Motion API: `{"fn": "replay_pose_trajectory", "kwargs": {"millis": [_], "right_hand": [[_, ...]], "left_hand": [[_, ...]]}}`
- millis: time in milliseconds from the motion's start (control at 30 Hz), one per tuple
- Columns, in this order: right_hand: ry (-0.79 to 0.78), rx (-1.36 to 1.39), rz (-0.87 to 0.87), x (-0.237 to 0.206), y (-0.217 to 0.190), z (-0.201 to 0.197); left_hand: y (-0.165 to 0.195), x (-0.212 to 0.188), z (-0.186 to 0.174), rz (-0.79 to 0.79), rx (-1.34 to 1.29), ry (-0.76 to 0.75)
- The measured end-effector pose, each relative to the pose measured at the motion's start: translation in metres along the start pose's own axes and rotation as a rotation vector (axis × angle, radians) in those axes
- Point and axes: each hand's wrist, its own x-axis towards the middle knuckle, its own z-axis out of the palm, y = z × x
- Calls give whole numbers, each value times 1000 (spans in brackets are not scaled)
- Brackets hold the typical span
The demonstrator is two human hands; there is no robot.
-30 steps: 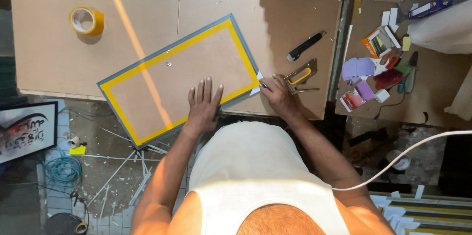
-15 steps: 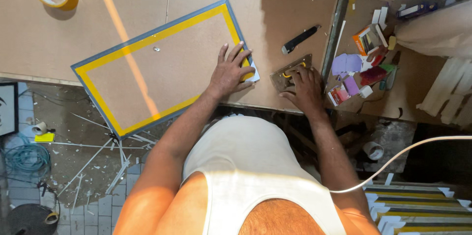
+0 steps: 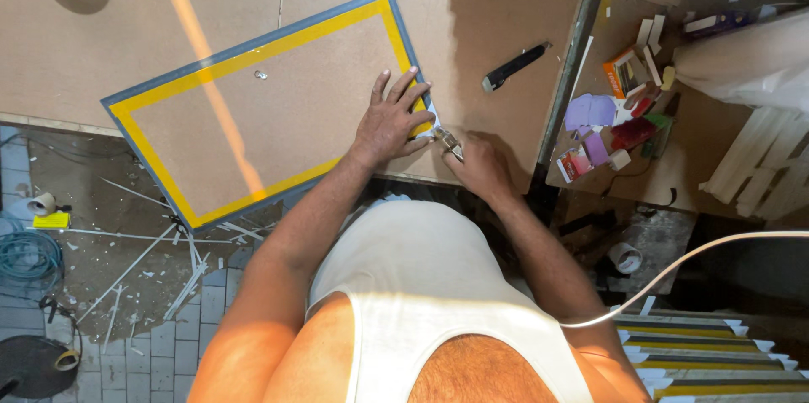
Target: The person applies yellow tape to the edges of a rectangular board, then uses a utility knife to trim excess tape along the taped lines. They repeat this process on multiple boards, stacking the finished pieces aside.
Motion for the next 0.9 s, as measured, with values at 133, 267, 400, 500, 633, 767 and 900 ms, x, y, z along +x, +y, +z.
{"fn": "replay_pose_trajectory", "kwargs": {"millis": [133,267,400,500,633,767,900], "right_hand": [[-32,-53,52,7,-5,6],[-15,-54,-7,7,-8,4],[21,-23,2,6,-10,8],[138,-22,-56,7,-9,15],[201,-32,-108,3,-10,18],[176,-113,-37,-11,-15,11],[394,-266,-106,-31,-14,-5]], "left_hand": [[-3,0,2,0,9,-1],[-4,-1,3,0,20,-6],[-5,1,4,-11,30,-16],[-4,2,3,-6,27,-9],[2,-2,-4,-7,21,-2],[2,-10,-9,-15,-48,-37],[-19,-58,-17,-295,-117,114]]}}
